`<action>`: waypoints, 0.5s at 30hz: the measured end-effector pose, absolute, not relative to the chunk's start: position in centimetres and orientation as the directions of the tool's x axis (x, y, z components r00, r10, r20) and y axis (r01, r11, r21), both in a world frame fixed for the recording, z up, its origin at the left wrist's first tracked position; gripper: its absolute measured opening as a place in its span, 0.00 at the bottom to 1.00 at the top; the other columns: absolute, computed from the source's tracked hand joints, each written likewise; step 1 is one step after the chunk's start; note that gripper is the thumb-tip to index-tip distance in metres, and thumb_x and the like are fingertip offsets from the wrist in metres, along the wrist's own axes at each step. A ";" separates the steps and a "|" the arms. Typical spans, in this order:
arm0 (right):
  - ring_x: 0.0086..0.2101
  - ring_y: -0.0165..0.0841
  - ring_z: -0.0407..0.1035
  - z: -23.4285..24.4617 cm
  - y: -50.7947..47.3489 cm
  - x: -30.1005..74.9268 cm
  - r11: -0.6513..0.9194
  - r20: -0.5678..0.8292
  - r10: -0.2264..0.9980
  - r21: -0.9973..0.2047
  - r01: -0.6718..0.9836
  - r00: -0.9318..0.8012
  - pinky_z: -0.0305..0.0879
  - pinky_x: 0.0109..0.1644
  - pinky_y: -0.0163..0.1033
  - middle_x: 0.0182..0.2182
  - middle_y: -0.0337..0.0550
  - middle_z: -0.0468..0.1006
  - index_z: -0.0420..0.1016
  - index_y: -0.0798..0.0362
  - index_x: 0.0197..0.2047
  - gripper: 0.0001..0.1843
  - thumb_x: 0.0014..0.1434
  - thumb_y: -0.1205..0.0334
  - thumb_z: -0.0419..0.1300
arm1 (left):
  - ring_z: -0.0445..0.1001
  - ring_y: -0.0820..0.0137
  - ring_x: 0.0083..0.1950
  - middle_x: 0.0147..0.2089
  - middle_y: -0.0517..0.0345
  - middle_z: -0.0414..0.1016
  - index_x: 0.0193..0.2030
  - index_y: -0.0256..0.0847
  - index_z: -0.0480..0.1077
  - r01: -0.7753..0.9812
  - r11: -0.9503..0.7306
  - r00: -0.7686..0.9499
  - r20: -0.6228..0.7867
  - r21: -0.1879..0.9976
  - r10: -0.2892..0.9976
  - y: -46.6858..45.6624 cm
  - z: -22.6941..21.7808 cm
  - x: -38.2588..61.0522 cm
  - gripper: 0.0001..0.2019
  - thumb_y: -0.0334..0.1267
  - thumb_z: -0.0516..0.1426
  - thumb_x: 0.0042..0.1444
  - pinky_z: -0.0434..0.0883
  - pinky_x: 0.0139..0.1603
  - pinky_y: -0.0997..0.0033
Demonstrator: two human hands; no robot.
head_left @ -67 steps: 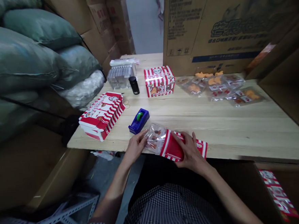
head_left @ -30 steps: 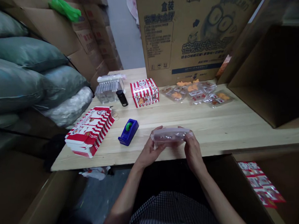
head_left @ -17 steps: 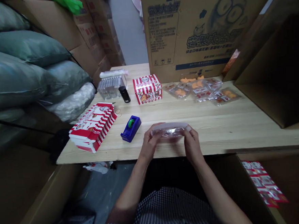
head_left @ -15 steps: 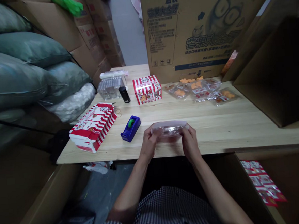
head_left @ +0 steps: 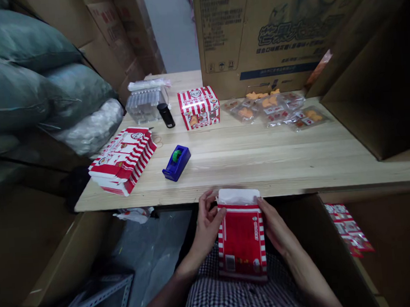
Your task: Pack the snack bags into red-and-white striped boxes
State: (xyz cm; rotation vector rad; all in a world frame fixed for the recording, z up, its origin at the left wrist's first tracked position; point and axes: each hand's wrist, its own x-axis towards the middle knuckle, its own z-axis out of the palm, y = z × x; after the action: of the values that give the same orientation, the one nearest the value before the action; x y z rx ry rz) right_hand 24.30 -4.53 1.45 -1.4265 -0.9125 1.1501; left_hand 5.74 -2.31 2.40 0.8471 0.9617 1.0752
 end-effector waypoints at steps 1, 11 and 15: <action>0.39 0.44 0.79 1.0 -4.6 24.2 -0.230 -0.257 0.941 -0.963 -0.138 0.222 0.76 0.41 0.50 0.38 0.46 0.83 0.75 0.48 0.50 0.21 0.65 0.42 0.55 | 0.75 0.63 0.57 0.65 0.49 0.67 0.60 0.49 0.59 -0.306 0.209 0.131 -0.176 0.929 0.976 -2.7 1.7 5.8 0.26 0.42 0.63 0.58 0.71 0.59 0.61; 0.46 0.39 0.76 -1.0 -6.4 21.4 -0.029 -0.159 0.832 -0.969 -0.243 0.532 0.72 0.48 0.44 0.53 0.50 0.78 0.71 0.49 0.55 0.23 0.58 0.53 0.66 | 0.74 0.61 0.60 0.62 0.47 0.72 0.59 0.45 0.64 -0.249 0.153 0.028 -0.151 0.956 0.988 -2.3 0.4 6.3 0.22 0.42 0.60 0.60 0.68 0.62 0.60; 0.51 0.40 0.73 -2.0 -6.9 22.0 -0.091 -0.192 0.872 -0.968 -0.235 0.451 0.70 0.53 0.46 0.57 0.47 0.76 0.73 0.47 0.60 0.25 0.60 0.53 0.64 | 0.75 0.61 0.57 0.61 0.50 0.74 0.58 0.45 0.67 -0.254 0.208 0.053 -0.201 0.945 0.978 -2.2 0.0 6.1 0.20 0.43 0.61 0.59 0.71 0.58 0.64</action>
State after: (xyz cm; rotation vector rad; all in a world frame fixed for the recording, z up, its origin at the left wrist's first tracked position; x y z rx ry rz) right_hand 22.04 -6.91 -2.00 -1.3517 -0.6242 1.0322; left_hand 6.06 -2.25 0.04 0.8813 1.0899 1.1506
